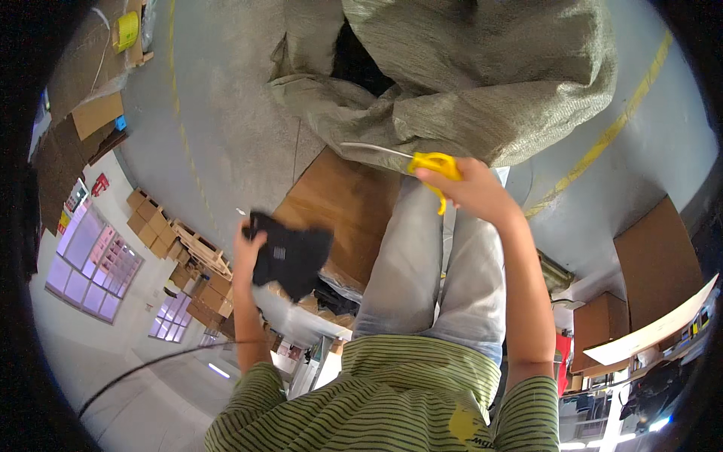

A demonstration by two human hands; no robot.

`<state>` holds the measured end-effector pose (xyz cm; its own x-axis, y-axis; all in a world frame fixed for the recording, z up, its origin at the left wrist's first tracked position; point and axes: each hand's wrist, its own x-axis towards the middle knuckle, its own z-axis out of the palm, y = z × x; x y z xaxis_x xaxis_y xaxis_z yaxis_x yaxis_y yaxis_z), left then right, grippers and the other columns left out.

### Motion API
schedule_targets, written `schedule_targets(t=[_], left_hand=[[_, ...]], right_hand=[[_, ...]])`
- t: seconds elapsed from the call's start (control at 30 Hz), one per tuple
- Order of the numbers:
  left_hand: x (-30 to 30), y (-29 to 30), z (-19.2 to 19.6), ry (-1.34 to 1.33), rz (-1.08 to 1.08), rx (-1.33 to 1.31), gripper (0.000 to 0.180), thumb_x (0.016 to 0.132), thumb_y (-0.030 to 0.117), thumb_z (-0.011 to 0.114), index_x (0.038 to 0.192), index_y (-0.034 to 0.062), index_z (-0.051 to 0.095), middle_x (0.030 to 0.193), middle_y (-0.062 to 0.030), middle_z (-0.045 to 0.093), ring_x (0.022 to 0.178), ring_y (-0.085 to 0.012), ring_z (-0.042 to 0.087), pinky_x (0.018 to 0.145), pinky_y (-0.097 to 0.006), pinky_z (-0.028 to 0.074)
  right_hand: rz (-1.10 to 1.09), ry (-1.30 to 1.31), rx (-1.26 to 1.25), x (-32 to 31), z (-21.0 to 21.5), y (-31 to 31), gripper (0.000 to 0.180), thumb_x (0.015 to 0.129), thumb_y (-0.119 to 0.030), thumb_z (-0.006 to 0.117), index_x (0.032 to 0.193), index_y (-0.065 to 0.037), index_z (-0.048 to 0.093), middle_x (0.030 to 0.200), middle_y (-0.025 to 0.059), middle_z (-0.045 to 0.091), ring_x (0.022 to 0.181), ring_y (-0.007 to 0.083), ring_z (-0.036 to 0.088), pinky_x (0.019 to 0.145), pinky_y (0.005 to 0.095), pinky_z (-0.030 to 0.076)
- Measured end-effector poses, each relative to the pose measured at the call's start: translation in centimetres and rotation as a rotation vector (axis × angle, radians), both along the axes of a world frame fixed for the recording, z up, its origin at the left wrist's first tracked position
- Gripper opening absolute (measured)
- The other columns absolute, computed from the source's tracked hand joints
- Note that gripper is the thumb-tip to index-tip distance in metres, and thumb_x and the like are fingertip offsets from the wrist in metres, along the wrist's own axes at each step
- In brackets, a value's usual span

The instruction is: Removing black bags from a large woven sack and inspecting or organizing them using a yellow handheld device.

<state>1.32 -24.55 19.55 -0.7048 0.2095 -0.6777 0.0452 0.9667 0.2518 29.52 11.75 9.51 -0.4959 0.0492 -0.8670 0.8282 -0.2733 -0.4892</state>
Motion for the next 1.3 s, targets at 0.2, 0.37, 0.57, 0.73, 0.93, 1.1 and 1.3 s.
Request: schedule_targets(t=[0.2,0.37,0.57,0.73,0.93,1.1,1.3], left_hand=[[5.1,-13.0,13.3,-0.384,0.075,-0.589,0.072,0.063,0.049,0.078,0.118,0.0111,0.051,0.114,-0.0177,0.056,0.107,-0.0289,0.053,0.091,-0.038,0.041],[4.7,2.6,4.4,-0.464,-0.040,-0.355,0.055,0.088,0.042,0.055,0.121,-0.0008,0.049,0.117,-0.0171,0.058,0.107,-0.0256,0.057,0.091,-0.036,0.044],[0.1,21.3,-20.7,-0.772,0.648,0.836,0.052,0.094,0.033,0.044,0.130,-0.0032,0.037,0.134,-0.0218,0.040,0.121,-0.0294,0.044,0.104,-0.039,0.035],[-2.0,26.4,-36.2,-0.831,1.404,0.686,0.106,0.071,0.070,0.058,0.140,-0.0010,0.018,0.145,-0.0220,0.021,0.131,-0.0355,0.028,0.109,-0.046,0.025],[-1.5,25.5,-43.4,-0.709,1.030,1.012,0.105,0.071,0.086,0.022,0.144,0.0100,0.019,0.149,-0.0096,0.020,0.134,-0.0345,0.021,0.109,-0.049,0.020],[-4.3,24.0,-48.2,-0.771,0.874,0.918,0.074,0.088,0.062,0.025,0.141,0.0107,0.028,0.145,-0.0110,0.029,0.131,-0.0348,0.027,0.106,-0.049,0.026],[-8.1,21.5,-46.7,-0.613,0.646,0.923,0.054,0.096,0.040,0.026,0.141,0.0093,0.026,0.143,-0.0137,0.031,0.127,-0.0347,0.033,0.103,-0.048,0.033]], right_hand=[[-0.149,-0.064,-0.266,1.0,0.1,0.6,0.046,0.081,-0.050,0.063,0.075,-0.004,0.060,0.062,0.0022,0.057,0.054,0.0092,0.055,0.051,0.0239,0.044],[-0.141,-0.084,-0.190,2.2,-1.2,0.1,0.045,0.083,-0.048,0.062,0.085,-0.003,0.062,0.067,0.0019,0.057,0.056,0.0081,0.053,0.052,0.0225,0.043],[-0.227,-0.100,-0.214,1.2,-1.3,-0.9,0.042,0.082,-0.043,0.065,0.091,-0.002,0.065,0.071,0.0006,0.060,0.060,0.0070,0.052,0.054,0.0231,0.044],[-0.434,-0.053,-0.317,1.8,-3.0,-1.7,0.039,0.082,-0.034,0.068,0.101,0.000,0.064,0.083,0.0011,0.064,0.067,0.0057,0.051,0.060,0.0225,0.044],[-0.380,-0.168,-0.209,3.9,-5.9,-1.5,0.043,0.080,-0.031,0.070,0.106,0.002,0.061,0.086,0.0031,0.065,0.071,0.0082,0.054,0.065,0.0232,0.045],[-0.435,-0.205,-0.230,4.6,-6.7,-1.4,0.042,0.079,-0.030,0.072,0.105,0.002,0.061,0.084,0.0024,0.063,0.075,0.0080,0.054,0.068,0.0229,0.044],[-0.400,-0.138,-0.190,3.0,-6.0,-1.4,0.041,0.079,-0.030,0.072,0.101,0.003,0.062,0.083,0.0025,0.062,0.075,0.0080,0.053,0.068,0.0229,0.044]])
